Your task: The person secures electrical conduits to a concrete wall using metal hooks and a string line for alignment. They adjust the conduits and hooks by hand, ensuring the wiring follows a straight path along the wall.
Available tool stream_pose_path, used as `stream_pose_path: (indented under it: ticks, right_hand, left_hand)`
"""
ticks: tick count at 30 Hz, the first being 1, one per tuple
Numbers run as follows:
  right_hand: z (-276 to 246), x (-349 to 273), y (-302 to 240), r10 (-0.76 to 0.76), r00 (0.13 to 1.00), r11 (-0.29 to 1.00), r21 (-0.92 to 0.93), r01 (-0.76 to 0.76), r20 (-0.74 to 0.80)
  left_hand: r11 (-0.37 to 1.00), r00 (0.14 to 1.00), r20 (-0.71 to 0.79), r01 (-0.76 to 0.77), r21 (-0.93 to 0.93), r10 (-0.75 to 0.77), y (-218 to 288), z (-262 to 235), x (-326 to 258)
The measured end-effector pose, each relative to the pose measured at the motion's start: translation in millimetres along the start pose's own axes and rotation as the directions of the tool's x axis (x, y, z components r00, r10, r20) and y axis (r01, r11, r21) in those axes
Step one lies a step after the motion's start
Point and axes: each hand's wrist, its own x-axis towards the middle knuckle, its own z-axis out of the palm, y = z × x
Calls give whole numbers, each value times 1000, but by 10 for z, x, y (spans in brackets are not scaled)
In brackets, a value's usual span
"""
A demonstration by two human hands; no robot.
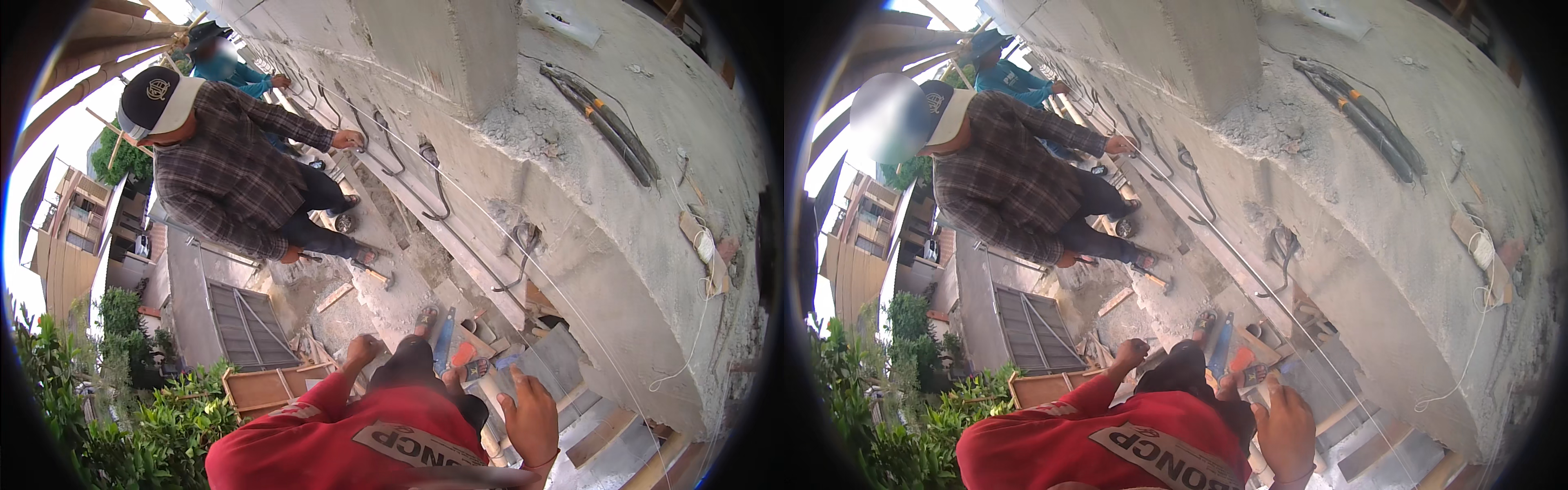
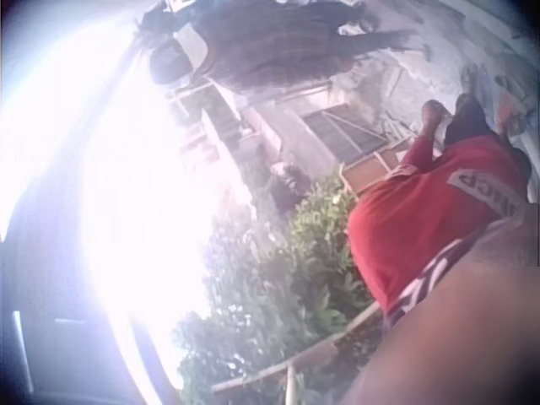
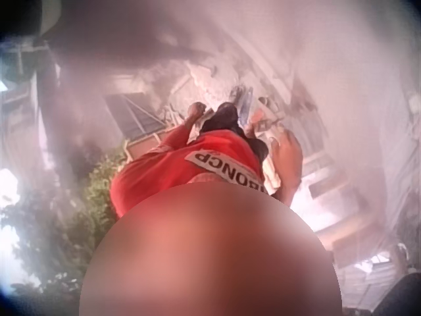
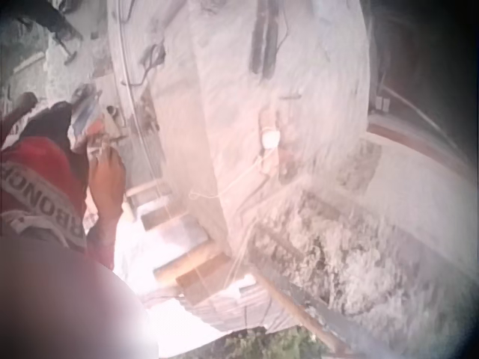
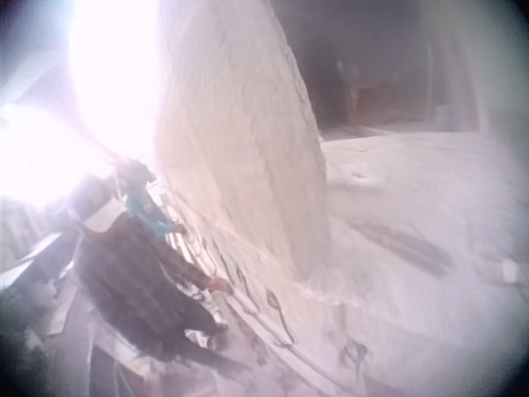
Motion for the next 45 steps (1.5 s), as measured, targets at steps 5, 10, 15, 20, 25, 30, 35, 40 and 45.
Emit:
stream_pose_path:
  ticks: [5,10,15,20,25,30,35,40,45]
  right_hand:
    - [68,139,-34,-9,1000,999,49,10,-30]
    - [325,229,-54,-19,996,1000,-11,20,87]
    - [1,385,-523,-162,984,987,3,163,73]
    - [-489,493,-1190,-229,971,965,145,218,64]
    - [-422,570,-1562,-326,945,920,217,325,-34]
    - [-67,586,-1686,-205,978,937,278,210,-47]
    - [120,497,-1648,-132,989,986,95,138,-66]
    - [101,536,-1822,-63,993,997,35,67,-101]
    - [140,330,-1761,-53,967,998,14,58,-247]
  left_hand:
    - [972,997,67,15,236,-32,-858,-70,-19]
    - [985,980,198,-24,171,-10,-282,-24,90]
    - [986,955,254,-130,-103,153,838,-113,466]
    - [936,909,257,-276,-216,328,1221,-5,819]
    - [949,910,271,-296,-108,314,885,186,1184]
    - [885,844,335,-462,57,419,324,152,1361]
    - [866,825,367,-492,91,430,273,132,1671]
    - [958,870,428,-150,-246,246,457,84,1802]
    - [951,803,538,-114,-287,258,900,263,1843]
